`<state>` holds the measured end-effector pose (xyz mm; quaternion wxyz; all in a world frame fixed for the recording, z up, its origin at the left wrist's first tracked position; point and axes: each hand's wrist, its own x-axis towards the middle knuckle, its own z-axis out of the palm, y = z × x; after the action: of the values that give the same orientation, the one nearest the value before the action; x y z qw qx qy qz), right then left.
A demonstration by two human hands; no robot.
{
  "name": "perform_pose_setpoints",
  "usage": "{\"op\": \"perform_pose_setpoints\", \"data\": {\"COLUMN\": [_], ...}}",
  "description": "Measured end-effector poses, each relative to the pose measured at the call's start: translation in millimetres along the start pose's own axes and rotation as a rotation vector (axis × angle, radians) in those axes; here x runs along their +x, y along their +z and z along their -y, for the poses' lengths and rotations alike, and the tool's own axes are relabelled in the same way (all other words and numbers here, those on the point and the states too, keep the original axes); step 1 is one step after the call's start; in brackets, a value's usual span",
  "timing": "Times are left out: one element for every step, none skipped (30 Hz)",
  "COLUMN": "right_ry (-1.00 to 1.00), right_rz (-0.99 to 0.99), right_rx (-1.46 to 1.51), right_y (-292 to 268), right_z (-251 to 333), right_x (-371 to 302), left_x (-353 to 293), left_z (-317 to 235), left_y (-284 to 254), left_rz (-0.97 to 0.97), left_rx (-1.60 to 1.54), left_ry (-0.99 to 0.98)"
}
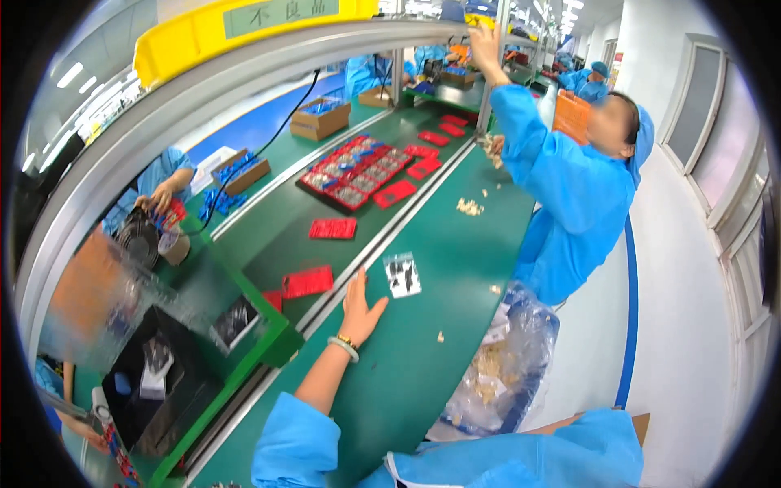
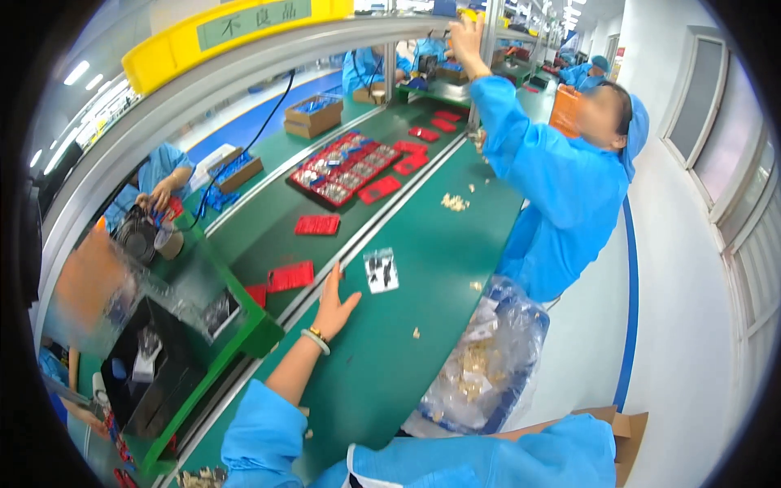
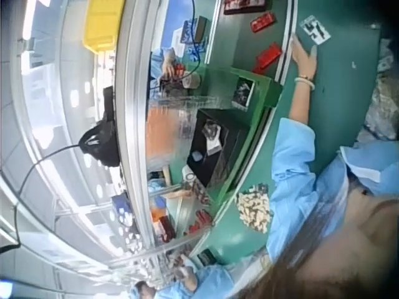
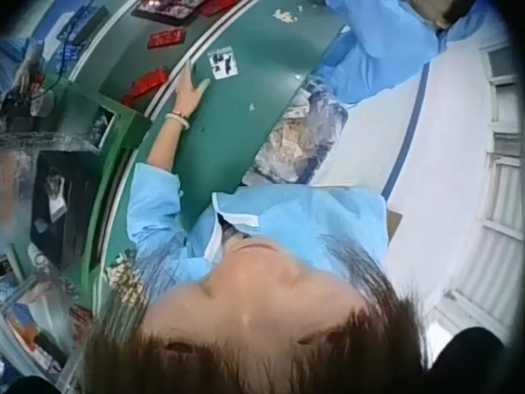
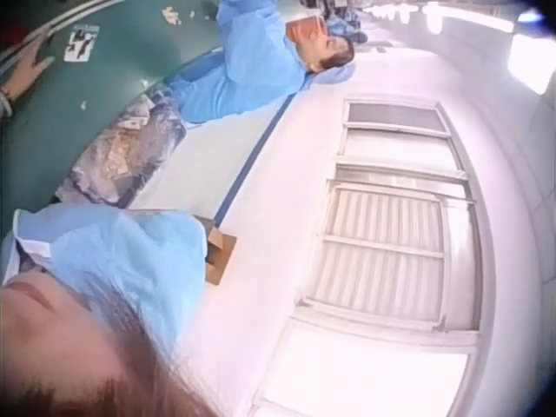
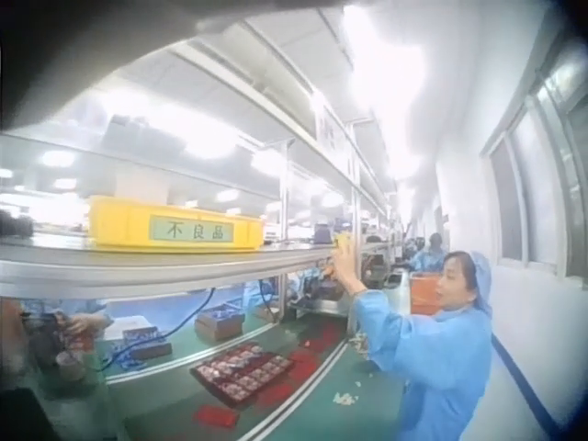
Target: The person peels adhesive backings from small components and attaches them to red plastic device cases, places small parts into plastic bags, and attaches more components onto the cases.
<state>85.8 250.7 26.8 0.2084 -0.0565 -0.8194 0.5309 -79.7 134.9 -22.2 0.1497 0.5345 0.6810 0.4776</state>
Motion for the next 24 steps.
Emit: {"op": "perform_pose_setpoints", "data": {"right_ry": [0.010, -0.016, -0.025, -0.027, -0.028, -0.018, -0.014, -0.021, -0.004, 0.073, 0.149, 0.154, 0.092, 0.020, -0.132, -0.273, -0.300, -0.330, -0.343, -0.361, -0.381, -0.216, -0.044, -0.065], "right_rz": [-0.046, 0.038, 0.078, 0.130, 0.180, 0.214, 0.244, 0.262, 0.274, 0.258, 0.242, 0.244, 0.192, 0.147, 0.053, -0.046, -0.091, -0.135, -0.189, -0.247, -0.235, -0.304, -0.369, -0.364], "right_rx": [-0.032, -0.034, -0.044, -0.045, -0.040, -0.033, -0.028, -0.035, -0.010, 0.035, 0.075, 0.079, -0.131, -0.330, -0.343, -0.353, -0.402, -0.447, -0.442, -0.435, -0.404, -0.242, -0.092, -0.081], "right_y": [73.3, 110.0, 132.8, 151.8, 172.2, 191.6, 207.8, 215.3, 219.3, 214.2, 208.8, 200.0, 191.0, 184.3, 172.3, 158.2, 148.9, 144.5, 141.8, 142.7, 149.6, 162.2, 173.2, 180.5], "right_z": [-17.4, -46.0, -56.4, -66.3, -71.0, -74.0, -76.1, -83.9, -77.6, -65.3, -52.8, -46.3, -40.9, -34.5, -17.9, 3.0, 18.1, 35.3, 51.2, 64.5, 84.1, 106.2, 118.9, 123.1], "right_x": [-103.0, -118.4, -141.4, -168.7, -200.2, -237.2, -269.2, -289.0, -293.9, -282.1, -271.3, -270.0, -269.5, -265.0, -254.5, -244.1, -235.9, -227.5, -211.6, -192.4, -171.9, -150.3, -136.9, -130.1], "left_x": [8.7, -13.4, -27.5, -43.1, -63.1, -88.1, -109.6, -119.9, -135.6, -153.1, -171.3, -183.2, -195.9, -206.0, -216.1, -226.9, -230.1, -239.1, -240.8, -242.0, -246.2, -251.4, -253.6, -253.5], "left_z": [-40.5, -50.0, -69.0, -82.5, -93.3, -107.4, -125.3, -138.7, -143.4, -139.3, -136.2, -134.2, -130.3, -123.5, -115.4, -112.1, -116.9, -121.3, -123.0, -121.8, -122.9, -124.9, -130.0, -136.4], "left_y": [12.3, -11.9, -21.5, -25.0, -26.9, -30.8, -39.1, -45.5, -52.2, -57.6, -62.8, -66.0, -73.2, -78.1, -80.0, -81.1, -88.3, -89.1, -87.9, -87.7, -87.8, -89.1, -91.4, -93.4], "left_rz": [-0.011, -0.062, 0.025, 0.101, 0.107, 0.108, 0.166, 0.227, 0.272, 0.262, 0.171, 0.093, 0.065, 0.043, -0.065, -0.169, -0.150, -0.168, -0.193, -0.215, -0.166, -0.119, -0.106, -0.085], "left_rx": [0.012, 0.025, -0.138, -0.307, -0.341, -0.354, -0.380, -0.406, -0.371, -0.367, -0.384, -0.404, -0.404, -0.389, -0.471, -0.557, -0.577, -0.563, -0.435, -0.301, -0.162, -0.020, 0.064, 0.145], "left_ry": [0.032, -0.034, -0.063, -0.105, -0.065, -0.126, -0.132, -0.118, -0.175, -0.202, -0.221, -0.224, -0.265, -0.286, -0.315, -0.344, -0.347, -0.376, -0.358, -0.337, -0.280, -0.226, -0.141, -0.046]}}
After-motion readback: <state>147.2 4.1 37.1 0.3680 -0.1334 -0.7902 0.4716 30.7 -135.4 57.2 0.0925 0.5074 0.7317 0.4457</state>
